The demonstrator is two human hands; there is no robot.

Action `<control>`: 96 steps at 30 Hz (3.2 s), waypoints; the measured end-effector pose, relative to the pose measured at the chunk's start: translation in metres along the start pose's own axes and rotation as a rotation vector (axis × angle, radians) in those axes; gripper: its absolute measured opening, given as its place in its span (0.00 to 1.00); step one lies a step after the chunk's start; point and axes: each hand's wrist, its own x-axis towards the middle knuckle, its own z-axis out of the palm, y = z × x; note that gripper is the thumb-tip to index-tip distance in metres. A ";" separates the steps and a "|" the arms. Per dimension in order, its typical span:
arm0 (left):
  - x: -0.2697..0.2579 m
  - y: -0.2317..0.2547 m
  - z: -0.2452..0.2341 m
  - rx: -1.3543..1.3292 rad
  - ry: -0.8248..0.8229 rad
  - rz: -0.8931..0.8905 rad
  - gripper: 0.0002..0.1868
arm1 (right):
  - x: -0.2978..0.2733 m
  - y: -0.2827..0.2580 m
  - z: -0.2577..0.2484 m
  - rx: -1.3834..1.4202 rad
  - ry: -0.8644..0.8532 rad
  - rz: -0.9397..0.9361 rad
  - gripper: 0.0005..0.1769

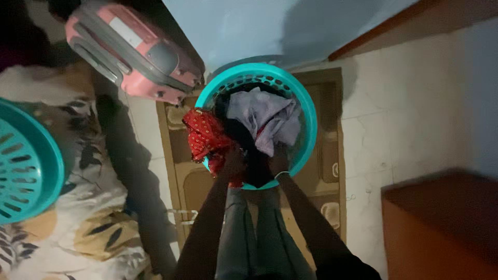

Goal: The person picks up clothing items and a pillow from a bed, puts some clothes into a basket, and places other items back on the bed before picking up a wallet.

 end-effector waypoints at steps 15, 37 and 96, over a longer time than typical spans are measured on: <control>0.074 -0.088 0.074 0.048 0.049 -0.162 0.39 | 0.120 0.065 0.077 -0.454 -0.194 0.139 0.40; -0.034 -0.012 -0.059 0.128 0.291 -0.061 0.28 | 0.022 -0.116 -0.001 -0.574 0.274 -0.260 0.57; -0.409 -0.435 -0.499 -0.347 1.208 -1.117 0.52 | -0.277 -0.776 0.674 -0.878 -0.268 -1.729 0.62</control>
